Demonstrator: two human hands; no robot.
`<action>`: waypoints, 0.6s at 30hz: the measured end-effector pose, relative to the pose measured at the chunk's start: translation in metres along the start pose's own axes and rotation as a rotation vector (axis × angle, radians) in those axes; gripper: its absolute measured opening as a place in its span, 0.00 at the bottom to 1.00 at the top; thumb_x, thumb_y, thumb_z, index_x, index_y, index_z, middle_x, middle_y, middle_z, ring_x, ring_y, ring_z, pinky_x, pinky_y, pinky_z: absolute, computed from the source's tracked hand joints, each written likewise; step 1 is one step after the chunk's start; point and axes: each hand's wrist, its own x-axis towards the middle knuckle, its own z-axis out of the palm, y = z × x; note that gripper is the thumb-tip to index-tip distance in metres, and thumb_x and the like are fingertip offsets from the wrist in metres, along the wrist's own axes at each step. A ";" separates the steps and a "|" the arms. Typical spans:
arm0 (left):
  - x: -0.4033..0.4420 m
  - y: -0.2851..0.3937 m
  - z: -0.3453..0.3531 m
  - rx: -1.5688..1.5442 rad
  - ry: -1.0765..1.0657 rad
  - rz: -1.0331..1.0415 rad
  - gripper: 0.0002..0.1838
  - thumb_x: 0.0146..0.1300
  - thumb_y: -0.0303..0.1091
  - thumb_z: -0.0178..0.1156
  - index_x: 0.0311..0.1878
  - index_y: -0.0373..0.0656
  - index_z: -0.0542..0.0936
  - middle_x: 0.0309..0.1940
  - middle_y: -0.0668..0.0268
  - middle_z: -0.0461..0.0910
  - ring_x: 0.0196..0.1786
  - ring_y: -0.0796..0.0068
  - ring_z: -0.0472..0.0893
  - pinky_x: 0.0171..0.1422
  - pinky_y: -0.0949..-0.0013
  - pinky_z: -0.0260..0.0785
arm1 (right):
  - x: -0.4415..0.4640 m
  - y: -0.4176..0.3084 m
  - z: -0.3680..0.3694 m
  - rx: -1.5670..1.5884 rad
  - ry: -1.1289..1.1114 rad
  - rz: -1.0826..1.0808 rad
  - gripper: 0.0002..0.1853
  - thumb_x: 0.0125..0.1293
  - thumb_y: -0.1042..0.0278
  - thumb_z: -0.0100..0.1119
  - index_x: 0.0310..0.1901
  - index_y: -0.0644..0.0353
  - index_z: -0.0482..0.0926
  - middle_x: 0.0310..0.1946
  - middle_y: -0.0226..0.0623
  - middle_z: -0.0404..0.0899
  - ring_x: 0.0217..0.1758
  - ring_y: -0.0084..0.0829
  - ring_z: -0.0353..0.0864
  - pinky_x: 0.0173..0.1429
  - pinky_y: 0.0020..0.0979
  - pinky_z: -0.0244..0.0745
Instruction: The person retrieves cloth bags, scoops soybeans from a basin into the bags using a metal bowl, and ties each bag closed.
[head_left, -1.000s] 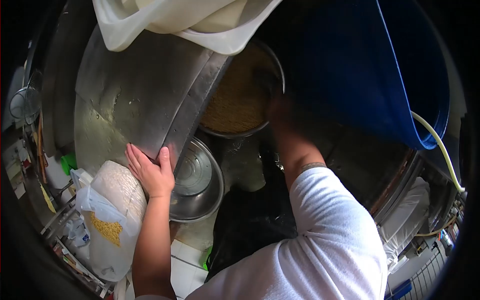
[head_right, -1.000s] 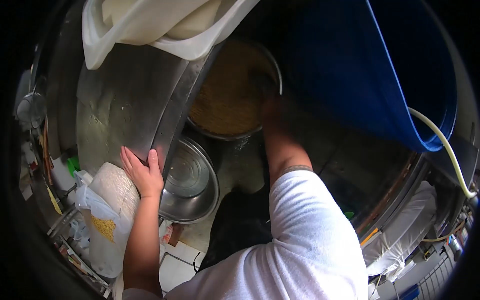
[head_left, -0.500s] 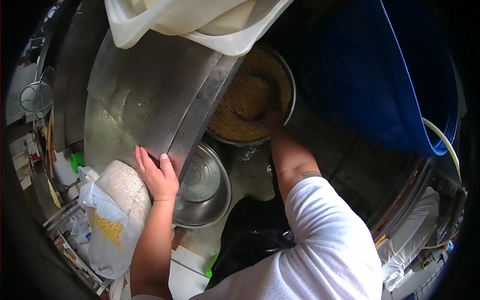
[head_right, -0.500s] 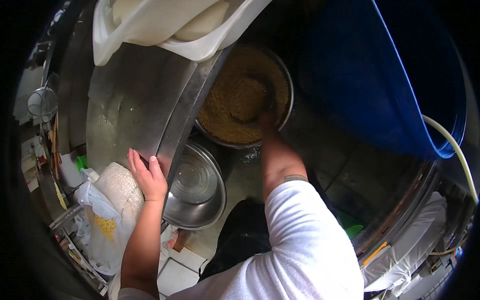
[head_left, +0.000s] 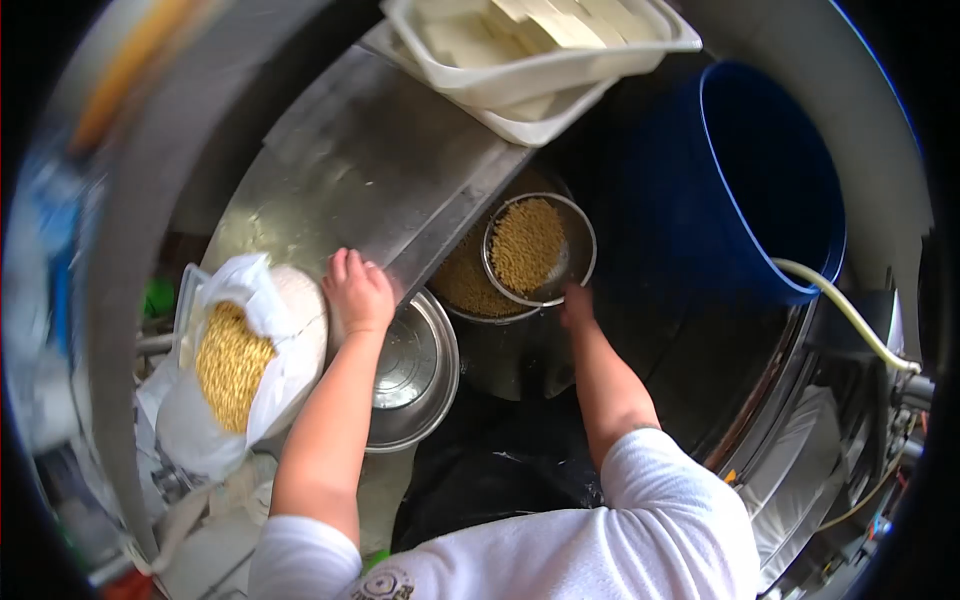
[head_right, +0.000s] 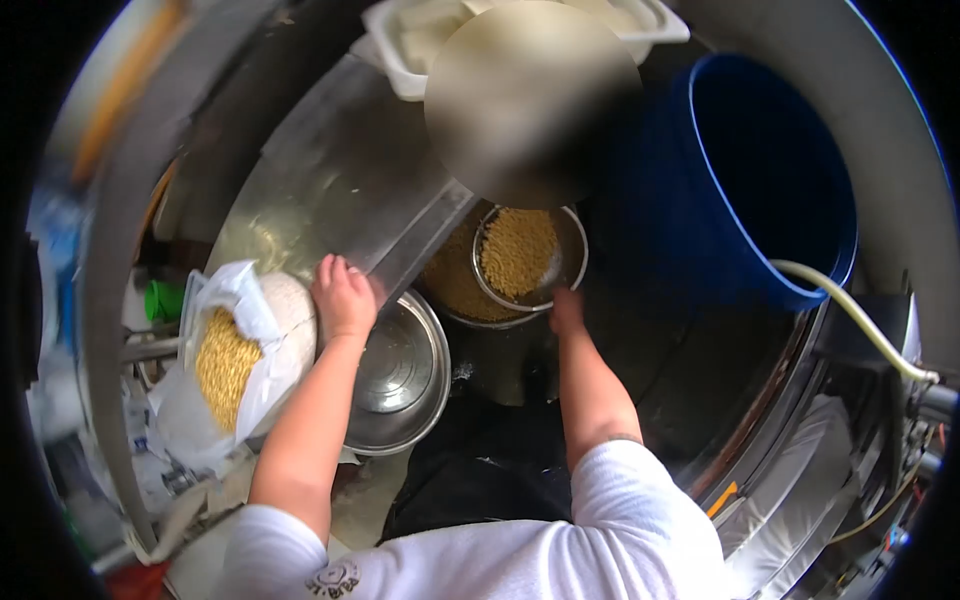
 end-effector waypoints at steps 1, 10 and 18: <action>-0.003 0.000 0.000 -0.009 0.020 0.009 0.19 0.68 0.37 0.55 0.55 0.34 0.80 0.64 0.50 0.75 0.69 0.47 0.71 0.74 0.40 0.59 | -0.012 -0.005 0.002 -0.023 0.010 0.010 0.24 0.61 0.81 0.52 0.61 0.61 0.76 0.49 0.40 0.81 0.49 0.42 0.84 0.51 0.44 0.83; -0.087 0.068 -0.048 -0.581 -0.219 0.097 0.04 0.58 0.26 0.61 0.36 0.38 0.80 0.40 0.55 0.79 0.48 0.51 0.78 0.57 0.46 0.70 | -0.195 -0.058 0.004 -0.138 -0.302 -0.063 0.28 0.53 0.82 0.52 0.60 0.65 0.73 0.47 0.39 0.79 0.46 0.39 0.84 0.51 0.40 0.84; -0.094 0.031 -0.220 -0.472 0.072 0.412 0.19 0.63 0.43 0.70 0.50 0.40 0.80 0.55 0.54 0.77 0.61 0.50 0.74 0.66 0.46 0.66 | -0.320 -0.105 0.005 -0.249 -0.333 -0.066 0.27 0.53 0.86 0.51 0.58 0.63 0.74 0.46 0.39 0.81 0.45 0.36 0.84 0.50 0.37 0.83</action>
